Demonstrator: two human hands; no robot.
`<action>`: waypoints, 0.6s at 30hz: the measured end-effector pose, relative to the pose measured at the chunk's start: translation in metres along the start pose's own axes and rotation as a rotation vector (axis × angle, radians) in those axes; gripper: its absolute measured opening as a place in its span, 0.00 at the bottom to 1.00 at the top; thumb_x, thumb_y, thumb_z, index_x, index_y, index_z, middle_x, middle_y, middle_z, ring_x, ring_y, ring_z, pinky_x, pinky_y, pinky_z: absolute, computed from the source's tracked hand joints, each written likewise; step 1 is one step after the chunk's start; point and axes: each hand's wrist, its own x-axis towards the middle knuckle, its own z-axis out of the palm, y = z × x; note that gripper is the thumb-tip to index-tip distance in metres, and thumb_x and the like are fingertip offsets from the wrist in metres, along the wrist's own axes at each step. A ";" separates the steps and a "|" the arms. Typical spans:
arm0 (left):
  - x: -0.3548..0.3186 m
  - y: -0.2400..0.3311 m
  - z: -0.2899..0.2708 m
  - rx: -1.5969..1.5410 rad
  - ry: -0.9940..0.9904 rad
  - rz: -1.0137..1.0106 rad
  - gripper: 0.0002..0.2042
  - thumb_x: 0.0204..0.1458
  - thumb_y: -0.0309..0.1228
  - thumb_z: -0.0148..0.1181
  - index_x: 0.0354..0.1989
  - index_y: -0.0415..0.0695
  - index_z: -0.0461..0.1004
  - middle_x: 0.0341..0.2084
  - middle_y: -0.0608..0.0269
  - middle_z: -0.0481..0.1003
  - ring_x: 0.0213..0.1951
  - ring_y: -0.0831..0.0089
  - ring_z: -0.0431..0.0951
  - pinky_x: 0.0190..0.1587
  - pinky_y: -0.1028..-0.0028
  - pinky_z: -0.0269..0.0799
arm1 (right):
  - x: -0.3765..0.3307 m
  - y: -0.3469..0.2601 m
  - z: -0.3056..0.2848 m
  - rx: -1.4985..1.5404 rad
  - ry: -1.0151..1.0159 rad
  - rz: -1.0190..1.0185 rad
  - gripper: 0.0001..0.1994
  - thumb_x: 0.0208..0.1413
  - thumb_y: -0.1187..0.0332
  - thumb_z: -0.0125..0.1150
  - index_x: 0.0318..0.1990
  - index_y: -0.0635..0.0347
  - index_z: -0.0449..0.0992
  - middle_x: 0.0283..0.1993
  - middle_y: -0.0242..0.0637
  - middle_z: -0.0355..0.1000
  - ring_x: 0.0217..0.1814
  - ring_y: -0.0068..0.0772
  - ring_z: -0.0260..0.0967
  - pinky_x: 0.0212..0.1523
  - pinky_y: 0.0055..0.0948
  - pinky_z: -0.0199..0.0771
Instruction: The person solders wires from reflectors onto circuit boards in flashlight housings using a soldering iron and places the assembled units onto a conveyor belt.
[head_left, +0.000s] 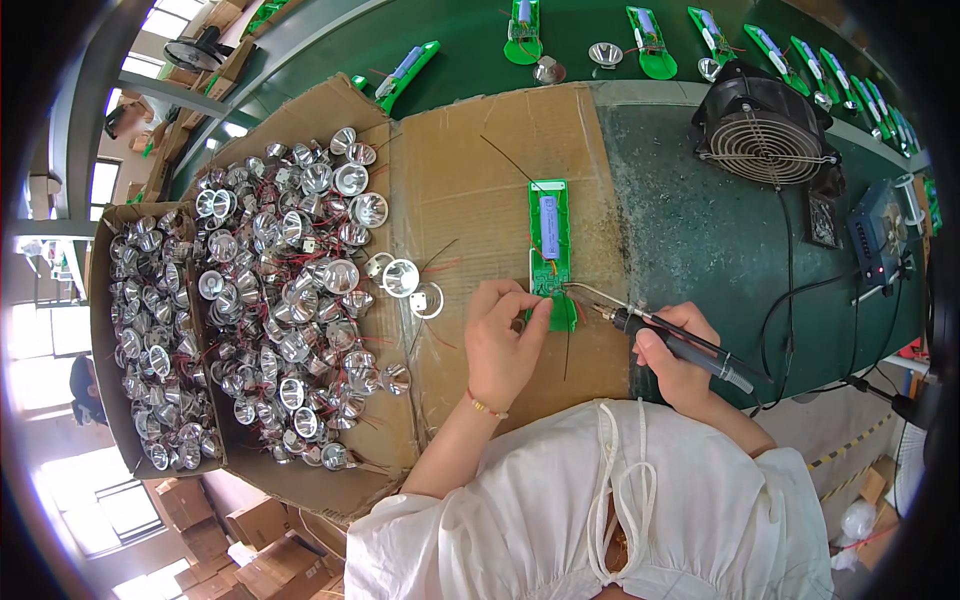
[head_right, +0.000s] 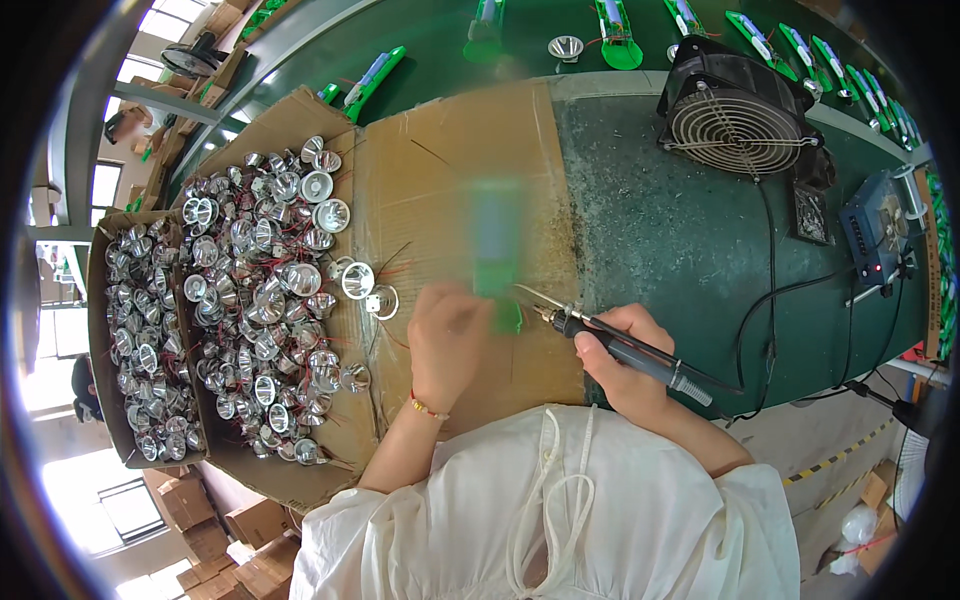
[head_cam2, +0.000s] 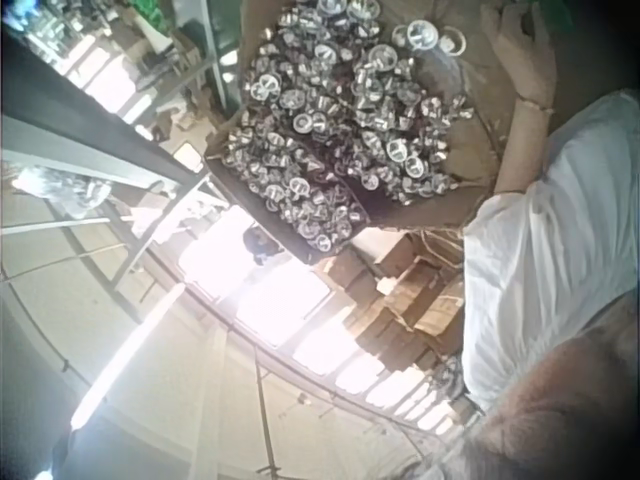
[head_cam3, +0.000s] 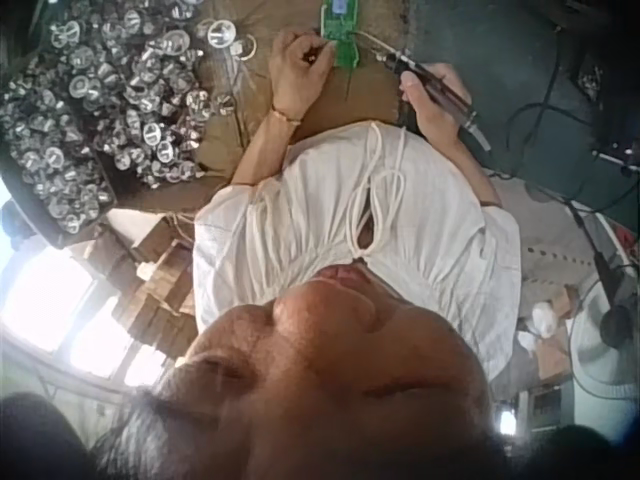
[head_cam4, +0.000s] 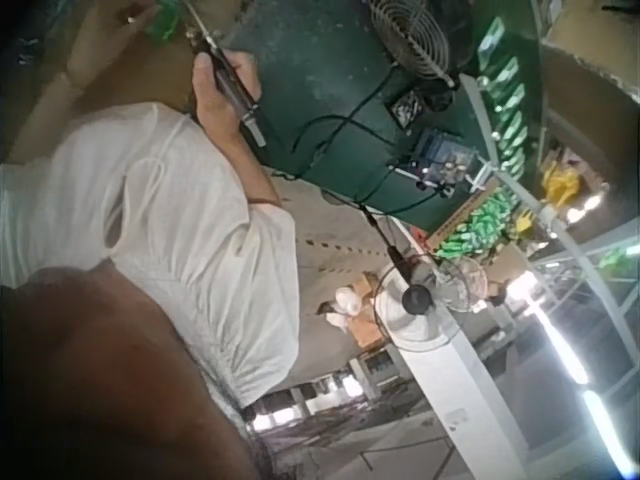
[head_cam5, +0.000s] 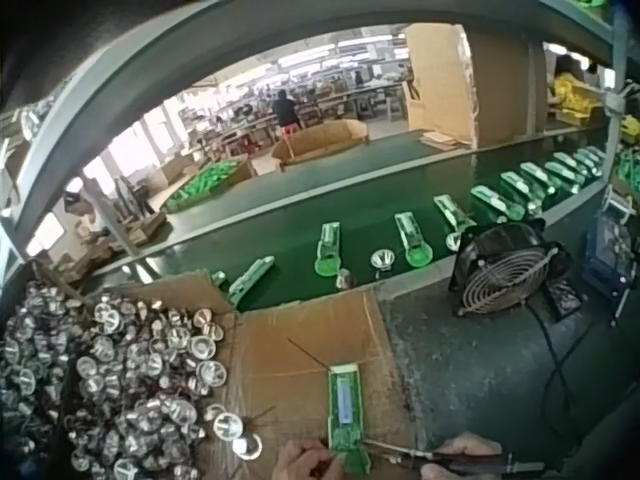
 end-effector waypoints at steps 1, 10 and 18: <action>0.000 0.000 0.000 0.000 0.001 -0.003 0.04 0.42 0.25 0.61 0.23 0.39 0.73 0.26 0.60 0.68 0.26 0.70 0.68 0.24 0.75 0.64 | 0.000 -0.001 0.001 -0.001 -0.003 0.002 0.07 0.47 0.75 0.58 0.29 0.64 0.66 0.22 0.34 0.70 0.21 0.17 0.66 0.22 0.18 0.66; 0.000 -0.003 -0.001 -0.073 -0.027 -0.011 0.04 0.42 0.25 0.61 0.23 0.38 0.72 0.25 0.60 0.67 0.25 0.70 0.68 0.25 0.75 0.64 | 0.001 -0.001 0.002 -0.027 -0.036 -0.006 0.07 0.48 0.75 0.58 0.29 0.64 0.65 0.22 0.33 0.70 0.21 0.16 0.65 0.22 0.18 0.65; 0.002 0.000 -0.002 -0.042 -0.034 -0.028 0.04 0.42 0.25 0.61 0.23 0.38 0.73 0.26 0.60 0.67 0.24 0.70 0.69 0.25 0.75 0.64 | 0.000 -0.004 0.005 -0.057 -0.021 -0.049 0.07 0.47 0.76 0.58 0.29 0.64 0.65 0.20 0.32 0.69 0.20 0.15 0.65 0.21 0.17 0.64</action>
